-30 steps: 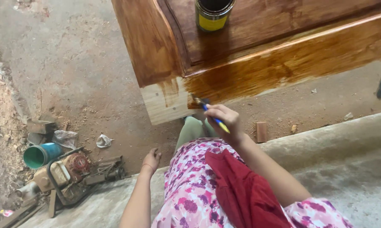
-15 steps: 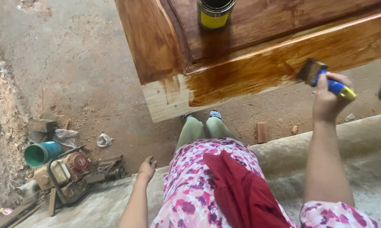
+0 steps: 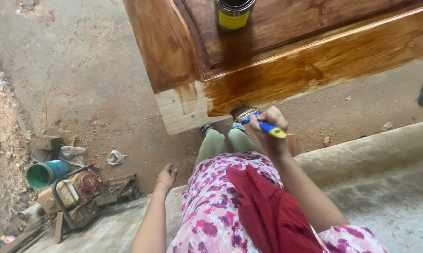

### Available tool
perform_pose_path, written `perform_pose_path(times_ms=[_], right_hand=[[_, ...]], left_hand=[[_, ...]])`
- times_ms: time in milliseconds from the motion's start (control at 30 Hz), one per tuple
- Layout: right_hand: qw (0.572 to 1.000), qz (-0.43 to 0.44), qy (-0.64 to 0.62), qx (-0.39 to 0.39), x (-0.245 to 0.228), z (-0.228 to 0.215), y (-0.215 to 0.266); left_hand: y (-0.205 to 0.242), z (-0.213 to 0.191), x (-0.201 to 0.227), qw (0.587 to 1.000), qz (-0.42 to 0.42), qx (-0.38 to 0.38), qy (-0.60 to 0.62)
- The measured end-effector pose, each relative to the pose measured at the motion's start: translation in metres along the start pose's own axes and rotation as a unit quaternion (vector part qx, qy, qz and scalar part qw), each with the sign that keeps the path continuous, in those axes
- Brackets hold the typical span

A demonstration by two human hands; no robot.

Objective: Applying a stain or paint to a wooden door using a paintbrush.

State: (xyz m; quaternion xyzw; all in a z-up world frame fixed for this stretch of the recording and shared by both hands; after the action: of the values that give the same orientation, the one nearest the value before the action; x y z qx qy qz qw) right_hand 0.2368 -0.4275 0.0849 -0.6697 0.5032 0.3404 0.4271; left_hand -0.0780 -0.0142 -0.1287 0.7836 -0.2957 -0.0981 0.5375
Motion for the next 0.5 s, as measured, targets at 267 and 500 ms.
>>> perform_pose_path(times_ms=[267,500], right_hand=[[0.993,0.073,0.04,0.088,0.064,-0.118,-0.042],[0.938,-0.02,0.329,0.104,0.134,-0.238,-0.059]], left_hand=[[0.025,-0.001,-0.011,1.0,-0.027,-0.006,-0.011],[0.054,0.002,-0.033,0.991,-0.048,0.033,0.119]])
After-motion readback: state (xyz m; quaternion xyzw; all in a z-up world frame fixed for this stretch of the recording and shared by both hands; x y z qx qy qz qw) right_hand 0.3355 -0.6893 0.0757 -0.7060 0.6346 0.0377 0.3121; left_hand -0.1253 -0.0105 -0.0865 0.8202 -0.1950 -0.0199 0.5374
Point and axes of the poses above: each hand's wrist, its own y-axis away from the middle knuckle, its own z-axis out of the palm, x = y × z, the point moved 5 cm from there along -y, towards the middle knuckle, and after that the axes turned 9 degrees about -x, right-handed, at the moved point
